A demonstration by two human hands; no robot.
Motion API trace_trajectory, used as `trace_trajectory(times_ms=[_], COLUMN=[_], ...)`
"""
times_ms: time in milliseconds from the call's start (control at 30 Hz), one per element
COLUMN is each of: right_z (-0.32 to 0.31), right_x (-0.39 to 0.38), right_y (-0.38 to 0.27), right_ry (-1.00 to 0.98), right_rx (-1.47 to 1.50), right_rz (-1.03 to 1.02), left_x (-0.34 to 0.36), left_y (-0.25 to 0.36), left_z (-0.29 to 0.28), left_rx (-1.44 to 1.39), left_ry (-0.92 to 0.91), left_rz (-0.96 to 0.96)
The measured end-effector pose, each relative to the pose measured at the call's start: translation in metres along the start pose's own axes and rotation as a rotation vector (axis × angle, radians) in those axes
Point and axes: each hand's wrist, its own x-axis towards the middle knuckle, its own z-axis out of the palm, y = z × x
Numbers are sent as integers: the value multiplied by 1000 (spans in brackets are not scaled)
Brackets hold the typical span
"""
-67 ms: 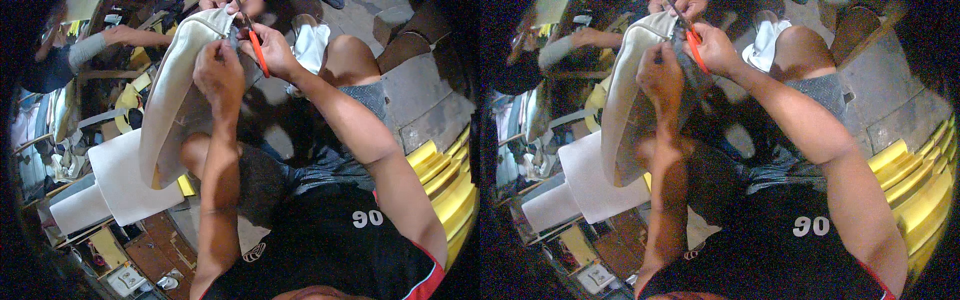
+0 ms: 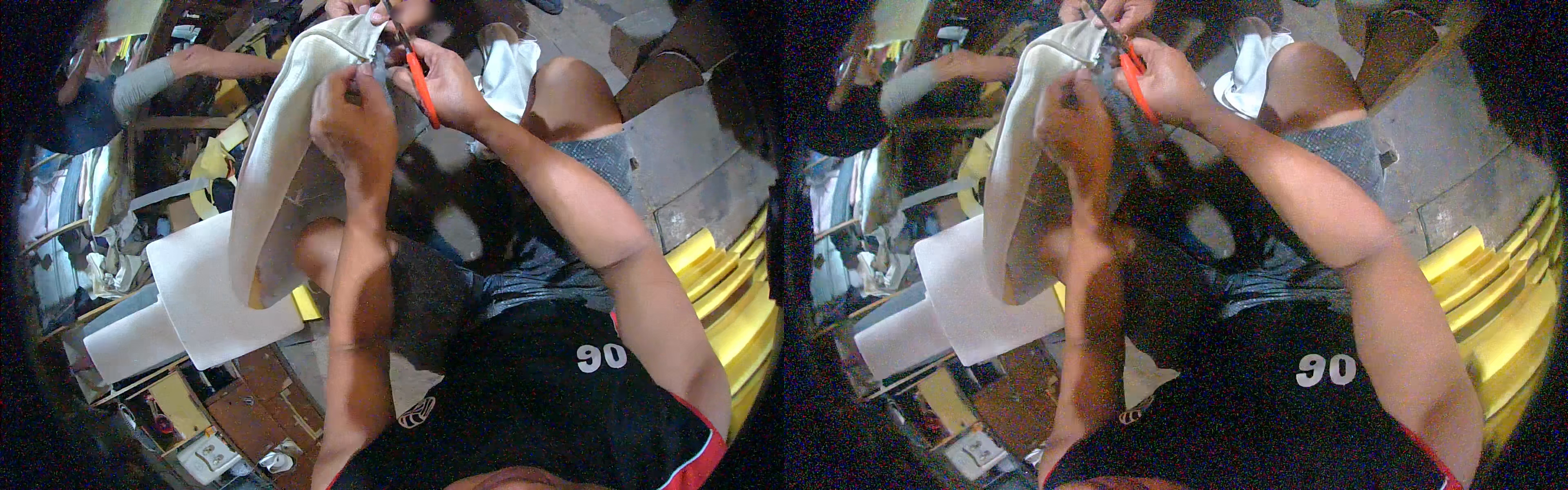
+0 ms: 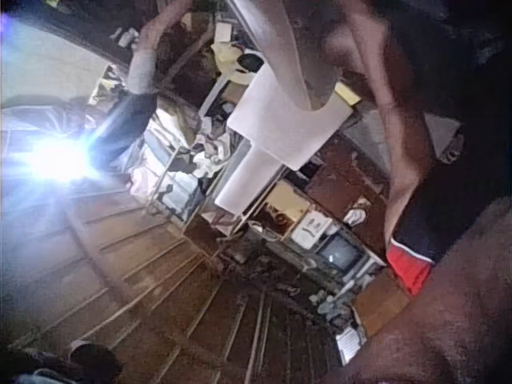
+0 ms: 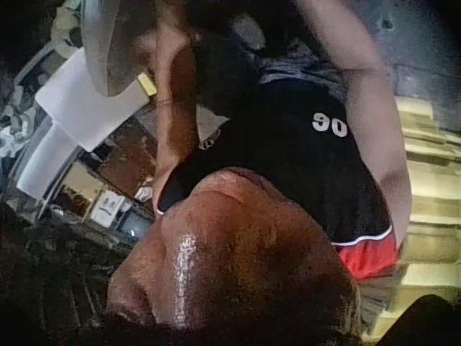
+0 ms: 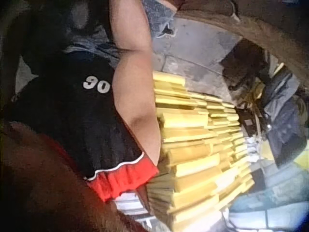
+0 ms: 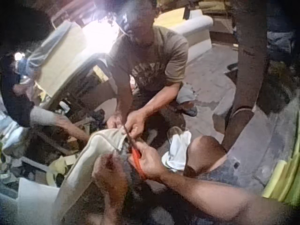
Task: The person uses red-handled scissors to cut away the fabric covering a foam cushion. After removing the fabric, they place the foam on a table and smooth a new white fabric cover over it.
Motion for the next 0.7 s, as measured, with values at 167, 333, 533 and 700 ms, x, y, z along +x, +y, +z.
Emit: trace_trajectory(times_ms=[167,333,533,700], right_z=[6,9,9,-3], right_x=[0,-7,-15,-16], right_y=[-1,1,-11,-12], right_ry=[20,12,10,-197], right_rx=[-33,123,130,74], right_rz=[-87,-22,-54,76], left_x=[14,24,28,30], left_y=[-1,8,-3,-13], left_z=[-1,12,16,14], left_rx=[179,349,262,-78], left_ry=[-3,-108,-69,-121], left_rz=[7,-143,-147,-208])
